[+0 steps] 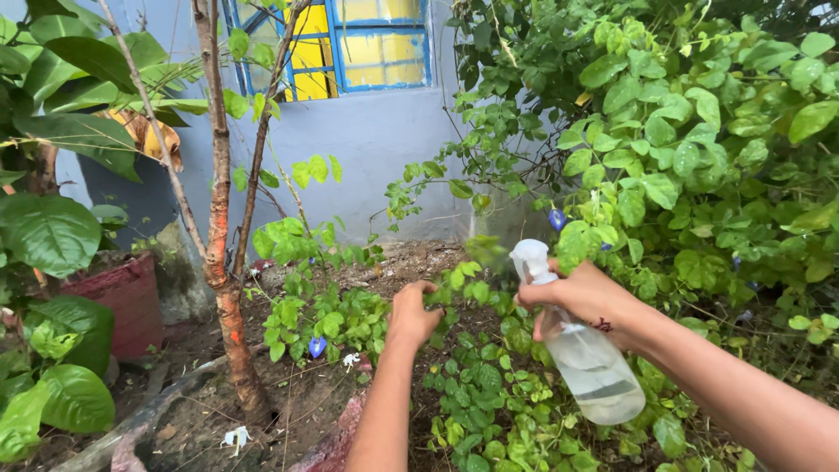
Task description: The person sprays water from a bottle onto various plants in pots and garden beds, occasionally touching leaves with their hands.
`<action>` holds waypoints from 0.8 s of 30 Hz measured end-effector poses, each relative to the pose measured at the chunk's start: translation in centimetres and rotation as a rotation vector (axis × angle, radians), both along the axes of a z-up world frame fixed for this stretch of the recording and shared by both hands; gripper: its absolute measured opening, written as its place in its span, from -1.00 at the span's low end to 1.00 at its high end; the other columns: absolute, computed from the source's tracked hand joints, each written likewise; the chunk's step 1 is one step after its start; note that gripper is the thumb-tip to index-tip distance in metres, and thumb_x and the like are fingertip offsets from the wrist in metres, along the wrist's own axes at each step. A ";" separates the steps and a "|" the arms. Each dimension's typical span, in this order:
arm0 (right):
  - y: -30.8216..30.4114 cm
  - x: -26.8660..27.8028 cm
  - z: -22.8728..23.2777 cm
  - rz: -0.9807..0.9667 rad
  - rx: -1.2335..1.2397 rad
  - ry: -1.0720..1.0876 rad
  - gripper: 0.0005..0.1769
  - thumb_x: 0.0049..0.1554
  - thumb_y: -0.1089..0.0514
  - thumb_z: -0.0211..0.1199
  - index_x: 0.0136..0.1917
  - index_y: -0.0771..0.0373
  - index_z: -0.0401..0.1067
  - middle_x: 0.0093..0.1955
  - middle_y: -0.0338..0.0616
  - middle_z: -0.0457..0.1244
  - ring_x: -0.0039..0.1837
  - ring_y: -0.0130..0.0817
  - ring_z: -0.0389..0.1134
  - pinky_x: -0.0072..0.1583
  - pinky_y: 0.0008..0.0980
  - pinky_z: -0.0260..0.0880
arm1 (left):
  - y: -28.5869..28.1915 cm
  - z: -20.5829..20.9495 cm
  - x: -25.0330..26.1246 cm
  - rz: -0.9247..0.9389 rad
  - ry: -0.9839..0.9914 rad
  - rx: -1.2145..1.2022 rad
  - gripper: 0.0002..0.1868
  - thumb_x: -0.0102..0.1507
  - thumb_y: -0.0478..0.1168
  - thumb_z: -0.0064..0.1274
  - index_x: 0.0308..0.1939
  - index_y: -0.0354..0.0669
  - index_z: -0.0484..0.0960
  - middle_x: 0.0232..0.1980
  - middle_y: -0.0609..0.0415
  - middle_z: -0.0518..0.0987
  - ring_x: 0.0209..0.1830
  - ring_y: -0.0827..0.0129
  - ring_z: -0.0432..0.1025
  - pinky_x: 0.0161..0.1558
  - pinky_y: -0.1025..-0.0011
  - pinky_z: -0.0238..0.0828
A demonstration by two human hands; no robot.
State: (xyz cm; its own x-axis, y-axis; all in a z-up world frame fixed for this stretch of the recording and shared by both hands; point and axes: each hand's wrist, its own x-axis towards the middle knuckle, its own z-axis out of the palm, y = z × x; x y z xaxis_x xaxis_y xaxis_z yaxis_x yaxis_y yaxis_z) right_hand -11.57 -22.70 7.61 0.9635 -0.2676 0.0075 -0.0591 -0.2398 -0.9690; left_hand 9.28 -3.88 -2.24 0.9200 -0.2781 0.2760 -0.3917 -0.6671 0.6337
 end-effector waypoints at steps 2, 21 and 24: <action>-0.5 0.0 -0.4 0.058 -0.030 -0.048 -0.70 -0.05 0.20 0.39 -0.12 0.44 0.44 -0.30 -0.04 0.38 -0.33 -0.25 0.48 -0.24 -0.32 0.45 | -0.2 -0.4 0.4 -0.062 -0.101 -0.032 -0.42 0.07 -0.23 0.40 0.16 -0.01 0.60 0.30 0.07 0.52 0.33 0.22 0.40 0.42 0.20 0.23; 4.6 -0.9 1.6 0.156 0.008 -0.149 -0.52 -0.11 0.13 0.43 0.09 0.29 0.51 -0.12 -0.05 0.43 -0.40 -0.32 0.43 -0.30 -0.33 0.41 | 1.0 -2.0 -0.5 -0.088 -0.227 -0.175 -0.48 0.03 -0.25 0.40 0.06 -0.16 0.63 0.21 -0.16 0.54 0.25 0.02 0.42 0.29 0.23 0.35; 5.7 0.6 1.2 0.206 -0.003 -0.154 -0.59 -0.07 0.16 0.43 0.03 0.39 0.54 -0.17 0.04 0.41 -0.41 -0.28 0.44 -0.32 -0.33 0.41 | 2.6 -1.5 0.6 -0.021 -0.262 -0.159 -0.54 0.05 -0.26 0.32 0.04 -0.13 0.63 0.13 -0.18 0.55 0.20 -0.01 0.44 0.23 0.19 0.37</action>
State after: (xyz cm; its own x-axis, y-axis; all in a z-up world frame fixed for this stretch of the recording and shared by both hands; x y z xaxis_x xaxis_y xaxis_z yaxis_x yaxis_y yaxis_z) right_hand -10.95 -17.01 8.80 0.9852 -0.0657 0.1586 0.1393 -0.2342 -0.9622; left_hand 9.90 -1.25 -3.72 0.8063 -0.2306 0.5448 -0.5682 -0.5580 0.6048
